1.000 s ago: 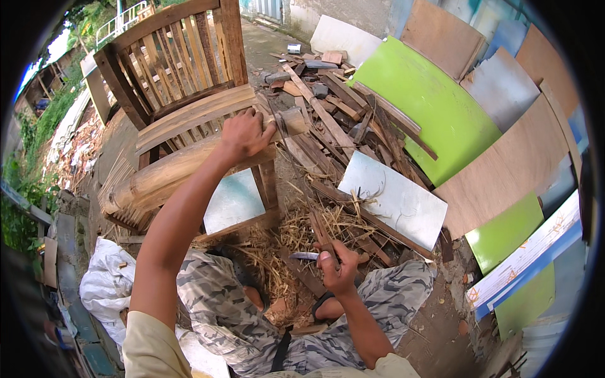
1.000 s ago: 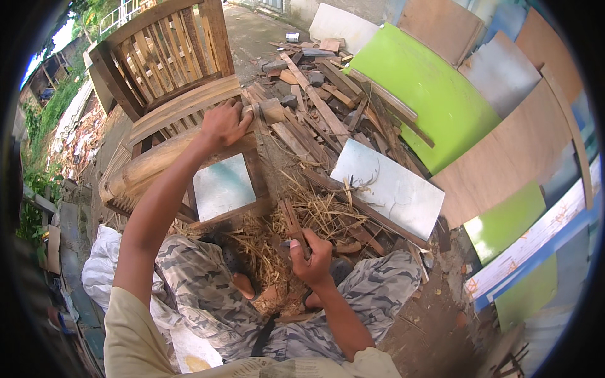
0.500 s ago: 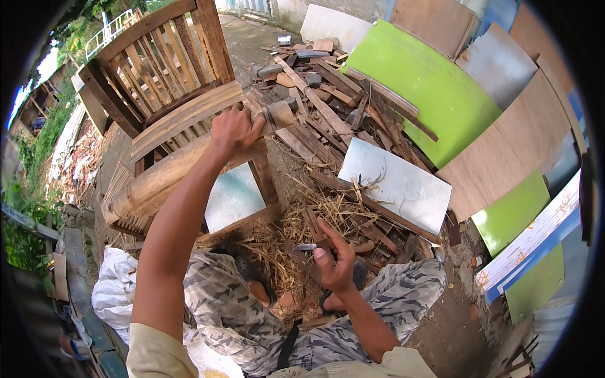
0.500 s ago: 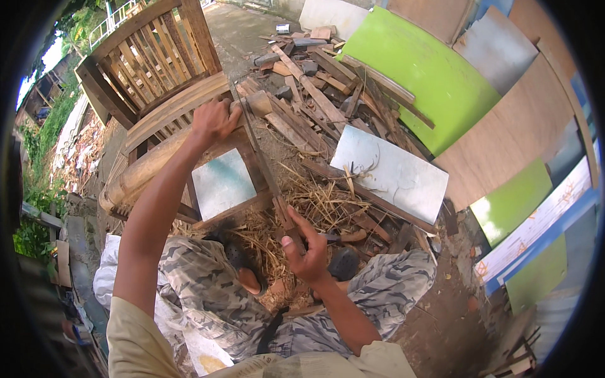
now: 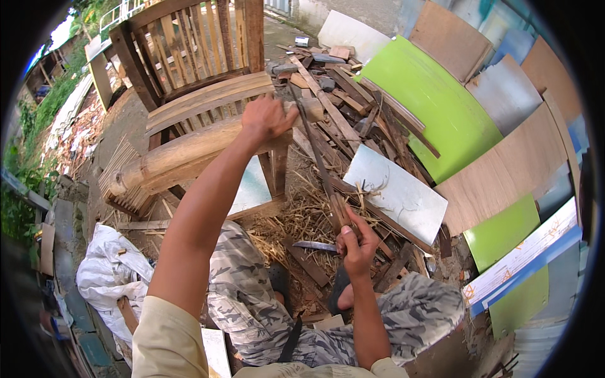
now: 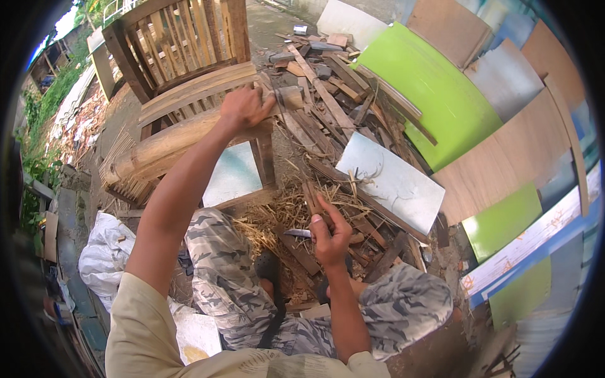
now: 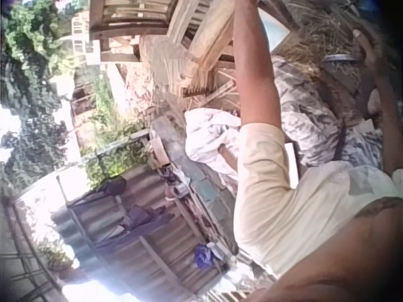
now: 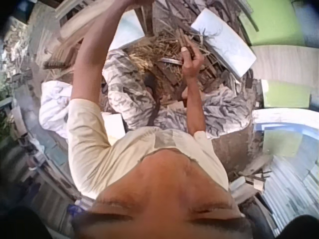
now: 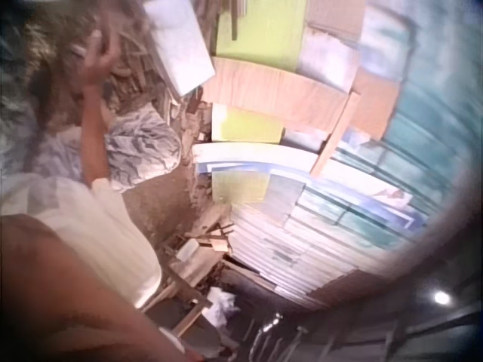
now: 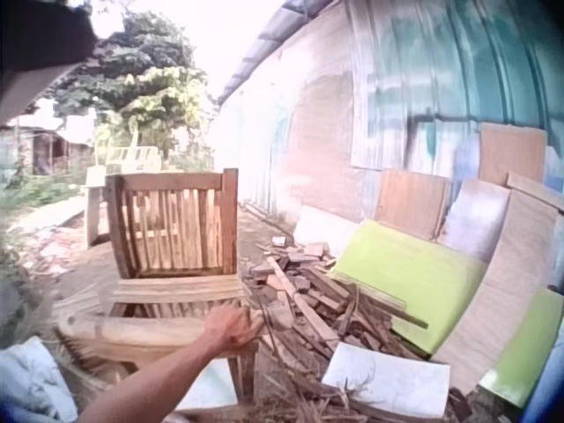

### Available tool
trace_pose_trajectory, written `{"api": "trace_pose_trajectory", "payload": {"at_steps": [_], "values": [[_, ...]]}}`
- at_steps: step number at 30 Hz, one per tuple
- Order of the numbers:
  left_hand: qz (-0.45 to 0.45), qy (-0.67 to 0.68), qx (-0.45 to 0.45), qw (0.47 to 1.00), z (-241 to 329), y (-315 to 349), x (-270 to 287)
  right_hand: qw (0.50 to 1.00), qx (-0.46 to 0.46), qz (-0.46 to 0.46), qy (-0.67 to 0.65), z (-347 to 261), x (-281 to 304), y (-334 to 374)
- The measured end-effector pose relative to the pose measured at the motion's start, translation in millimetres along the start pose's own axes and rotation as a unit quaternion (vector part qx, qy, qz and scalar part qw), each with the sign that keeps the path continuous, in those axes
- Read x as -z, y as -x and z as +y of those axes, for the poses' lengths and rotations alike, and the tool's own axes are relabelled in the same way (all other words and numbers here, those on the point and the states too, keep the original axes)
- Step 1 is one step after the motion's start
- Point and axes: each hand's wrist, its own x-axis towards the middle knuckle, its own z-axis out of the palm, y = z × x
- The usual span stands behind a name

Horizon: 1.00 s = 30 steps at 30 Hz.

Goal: The person sits on the ground and uses a knife to shave thin wooden sticks, then places them into the slats of a wooden chair. The person repeatedly shaves sticks and inserts them into the chair frame.

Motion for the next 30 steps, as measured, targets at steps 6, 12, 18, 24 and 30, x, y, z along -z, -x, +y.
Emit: {"api": "trace_pose_trajectory", "payload": {"at_steps": [6,12,18,24,30], "values": [[-0.027,0.006,-0.014,1.000,-4,-6,-1,0.999,-0.004,0.017,-0.047,6,-12,-7],[0.005,0.005,-0.009,1.000,-11,-2,-6,0.999,-0.026,0.009,-0.036,4,-4,-18],[0.046,0.017,0.000,0.999,-2,7,-9,0.999,-0.044,0.000,0.024,4,-2,-21],[0.086,-0.009,-0.011,0.996,-4,9,-18,0.997,-0.050,-0.032,0.043,10,6,-12],[0.084,-0.010,0.011,0.996,6,5,-10,0.993,-0.010,-0.040,0.107,4,7,-14]]}}
